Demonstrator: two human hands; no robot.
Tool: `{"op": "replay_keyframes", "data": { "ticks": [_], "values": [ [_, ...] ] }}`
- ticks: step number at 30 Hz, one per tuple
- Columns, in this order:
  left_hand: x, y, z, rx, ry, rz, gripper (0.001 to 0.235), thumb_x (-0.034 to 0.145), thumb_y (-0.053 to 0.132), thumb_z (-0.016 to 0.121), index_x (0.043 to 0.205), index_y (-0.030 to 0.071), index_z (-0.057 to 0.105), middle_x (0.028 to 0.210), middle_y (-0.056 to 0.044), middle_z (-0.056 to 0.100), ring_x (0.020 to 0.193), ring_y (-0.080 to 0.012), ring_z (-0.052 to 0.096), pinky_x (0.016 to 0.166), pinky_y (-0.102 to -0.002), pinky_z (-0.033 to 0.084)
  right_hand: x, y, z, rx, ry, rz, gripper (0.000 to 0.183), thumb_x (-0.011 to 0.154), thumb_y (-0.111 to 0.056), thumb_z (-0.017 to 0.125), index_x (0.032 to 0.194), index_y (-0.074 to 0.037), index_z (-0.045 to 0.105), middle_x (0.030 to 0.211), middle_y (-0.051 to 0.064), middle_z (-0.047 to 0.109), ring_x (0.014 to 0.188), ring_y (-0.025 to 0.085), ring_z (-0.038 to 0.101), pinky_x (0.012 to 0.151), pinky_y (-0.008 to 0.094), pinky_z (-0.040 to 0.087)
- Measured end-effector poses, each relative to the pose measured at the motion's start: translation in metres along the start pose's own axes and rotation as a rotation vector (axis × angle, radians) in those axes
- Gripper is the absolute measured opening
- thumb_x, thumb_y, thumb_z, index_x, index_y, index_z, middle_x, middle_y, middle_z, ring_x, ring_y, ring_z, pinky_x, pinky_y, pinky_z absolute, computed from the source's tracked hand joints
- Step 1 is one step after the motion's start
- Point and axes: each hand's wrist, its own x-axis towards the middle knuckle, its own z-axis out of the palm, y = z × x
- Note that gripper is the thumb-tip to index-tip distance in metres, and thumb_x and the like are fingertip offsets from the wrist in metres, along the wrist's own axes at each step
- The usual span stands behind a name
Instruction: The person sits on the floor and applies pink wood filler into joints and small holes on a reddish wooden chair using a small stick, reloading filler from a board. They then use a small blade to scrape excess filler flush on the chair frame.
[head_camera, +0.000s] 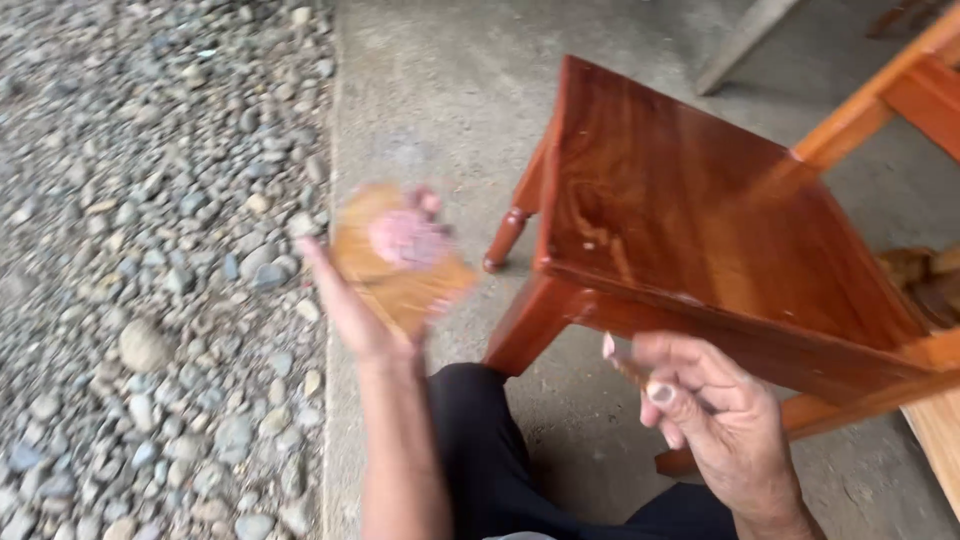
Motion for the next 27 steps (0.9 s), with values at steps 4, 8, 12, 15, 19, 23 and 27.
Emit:
{"op": "replay_keyframes", "data": {
  "ticks": [4,8,12,15,19,23,27],
  "values": [
    [0.019,0.016,-0.102,0.057,0.365,-0.135,0.107,0.084,0.085,0.034,0.156,0.006,0.038,0.142,-0.029,0.055,0.123,-0.0457,0.063,0.107,-0.065,0.051,-0.037,0.045,-0.028,0.061,0.054,0.062,0.039,0.1,-0.011,0.066,0.136,0.001,0.066,0.078,0.007,0.069,0.061,0.006,0.056,0.054,0.019,0.047],
    [-0.012,0.018,-0.209,0.421,0.622,-0.295,0.111,0.076,0.09,0.039,0.149,0.007,0.037,0.132,-0.024,0.058,0.115,-0.0437,0.066,0.097,-0.077,0.049,-0.061,0.078,-0.026,0.156,0.092,0.235,0.029,0.097,-0.012,0.063,0.117,0.006,0.071,0.075,0.008,0.07,0.056,0.009,0.058,0.046,0.022,0.048],
    [-0.056,-0.009,-0.336,0.492,0.734,-0.407,0.096,0.085,0.083,0.045,0.147,0.01,0.042,0.141,-0.016,0.051,0.125,-0.037,0.057,0.096,-0.074,0.048,-0.073,0.091,-0.023,0.207,0.167,0.289,0.026,0.094,-0.01,0.064,0.113,0.007,0.07,0.076,0.009,0.072,0.054,0.011,0.061,0.042,0.024,0.049],
    [-0.087,-0.019,-0.394,0.538,0.736,-0.447,0.078,0.095,0.069,0.041,0.151,0.013,0.04,0.148,-0.014,0.052,0.131,-0.0345,0.056,0.103,-0.058,0.05,-0.081,0.101,-0.028,0.174,0.166,0.329,0.027,0.091,-0.007,0.067,0.113,0.006,0.073,0.076,0.011,0.076,0.053,0.011,0.061,0.042,0.024,0.049],
    [-0.111,-0.013,-0.436,0.917,0.704,-0.518,0.069,0.111,0.057,0.045,0.148,-0.002,0.05,0.148,-0.021,0.053,0.127,-0.0323,0.056,0.105,-0.046,0.048,-0.085,0.11,-0.031,0.138,0.245,0.31,0.026,0.091,-0.008,0.067,0.112,0.006,0.074,0.08,0.012,0.078,0.057,0.01,0.061,0.047,0.024,0.051],
    [-0.104,-0.007,-0.454,1.413,0.59,-0.588,0.07,0.117,0.053,0.05,0.139,-0.013,0.058,0.121,-0.041,0.065,0.105,-0.0513,0.065,0.089,-0.062,0.053,-0.082,0.111,-0.027,0.207,0.269,0.274,0.026,0.093,-0.01,0.066,0.114,0.004,0.074,0.084,0.01,0.077,0.061,0.01,0.061,0.052,0.023,0.052],
    [-0.072,-0.013,-0.392,1.942,0.704,-0.491,0.072,0.11,0.055,0.06,0.143,-0.008,0.054,0.119,-0.042,0.063,0.108,-0.0492,0.065,0.091,-0.059,0.051,-0.084,0.121,-0.039,0.187,0.283,0.271,0.022,0.095,-0.011,0.067,0.111,0.004,0.075,0.086,0.01,0.077,0.064,0.009,0.063,0.055,0.023,0.053]
  ]
}}
